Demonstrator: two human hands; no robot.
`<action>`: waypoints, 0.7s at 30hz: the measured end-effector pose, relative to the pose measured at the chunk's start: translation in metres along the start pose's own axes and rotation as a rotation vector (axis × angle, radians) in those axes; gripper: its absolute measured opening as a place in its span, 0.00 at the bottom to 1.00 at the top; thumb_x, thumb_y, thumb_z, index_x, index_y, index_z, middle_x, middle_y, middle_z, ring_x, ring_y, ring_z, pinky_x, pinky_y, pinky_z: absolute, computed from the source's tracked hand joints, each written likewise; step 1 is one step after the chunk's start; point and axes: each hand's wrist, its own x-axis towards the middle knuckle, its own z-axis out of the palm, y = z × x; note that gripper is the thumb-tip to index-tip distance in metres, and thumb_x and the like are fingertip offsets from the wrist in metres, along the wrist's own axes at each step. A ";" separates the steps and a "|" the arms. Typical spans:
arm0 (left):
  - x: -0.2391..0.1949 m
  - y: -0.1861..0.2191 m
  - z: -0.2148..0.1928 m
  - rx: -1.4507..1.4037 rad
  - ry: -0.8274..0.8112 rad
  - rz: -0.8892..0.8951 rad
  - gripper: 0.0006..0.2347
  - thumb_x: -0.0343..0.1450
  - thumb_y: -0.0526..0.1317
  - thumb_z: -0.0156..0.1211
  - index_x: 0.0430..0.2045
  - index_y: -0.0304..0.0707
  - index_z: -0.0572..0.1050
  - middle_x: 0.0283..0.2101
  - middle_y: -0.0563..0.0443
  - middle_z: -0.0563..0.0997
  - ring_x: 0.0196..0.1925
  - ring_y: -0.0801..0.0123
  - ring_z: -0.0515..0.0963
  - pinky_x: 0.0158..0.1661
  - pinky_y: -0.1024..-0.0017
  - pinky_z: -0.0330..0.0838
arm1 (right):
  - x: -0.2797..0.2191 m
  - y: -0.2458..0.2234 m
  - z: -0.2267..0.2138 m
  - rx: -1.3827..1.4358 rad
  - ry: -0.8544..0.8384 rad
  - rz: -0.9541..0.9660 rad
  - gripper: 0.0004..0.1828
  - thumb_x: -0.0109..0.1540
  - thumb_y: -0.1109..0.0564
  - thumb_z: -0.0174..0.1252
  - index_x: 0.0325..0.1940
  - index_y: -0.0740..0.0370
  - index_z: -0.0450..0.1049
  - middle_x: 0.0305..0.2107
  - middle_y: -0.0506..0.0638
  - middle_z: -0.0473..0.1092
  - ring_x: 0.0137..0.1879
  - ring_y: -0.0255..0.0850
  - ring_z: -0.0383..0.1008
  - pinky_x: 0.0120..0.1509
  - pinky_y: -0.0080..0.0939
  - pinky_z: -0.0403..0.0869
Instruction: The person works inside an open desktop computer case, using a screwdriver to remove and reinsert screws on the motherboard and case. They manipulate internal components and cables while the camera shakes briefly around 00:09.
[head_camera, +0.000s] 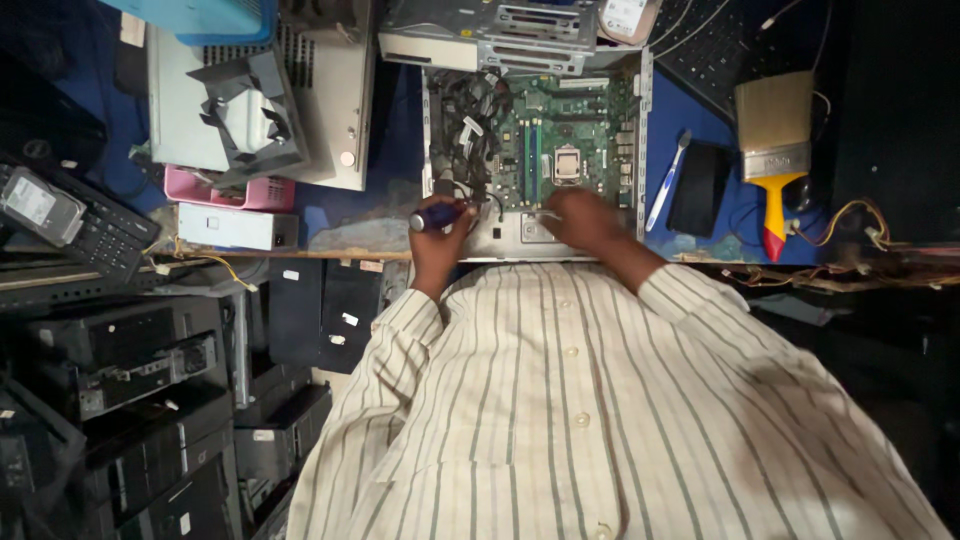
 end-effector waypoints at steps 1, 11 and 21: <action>-0.003 -0.003 0.001 0.022 0.017 -0.015 0.13 0.66 0.30 0.74 0.41 0.35 0.76 0.39 0.51 0.83 0.42 0.73 0.82 0.45 0.75 0.77 | 0.004 -0.004 0.009 0.003 0.029 0.046 0.21 0.61 0.40 0.61 0.41 0.62 0.79 0.39 0.61 0.77 0.49 0.59 0.77 0.53 0.58 0.74; -0.007 0.004 -0.001 0.119 0.073 -0.022 0.12 0.66 0.31 0.73 0.39 0.35 0.76 0.37 0.51 0.84 0.41 0.74 0.84 0.44 0.74 0.78 | 0.069 -0.033 0.007 -0.171 -0.116 0.442 0.31 0.50 0.32 0.66 0.33 0.64 0.82 0.34 0.61 0.77 0.41 0.56 0.80 0.44 0.56 0.78; -0.002 0.011 0.002 0.052 0.046 0.006 0.12 0.67 0.31 0.73 0.40 0.33 0.76 0.38 0.50 0.84 0.41 0.74 0.83 0.44 0.74 0.78 | 0.092 -0.018 0.016 -0.126 -0.097 0.289 0.23 0.56 0.42 0.62 0.32 0.67 0.81 0.34 0.66 0.76 0.42 0.62 0.78 0.49 0.60 0.77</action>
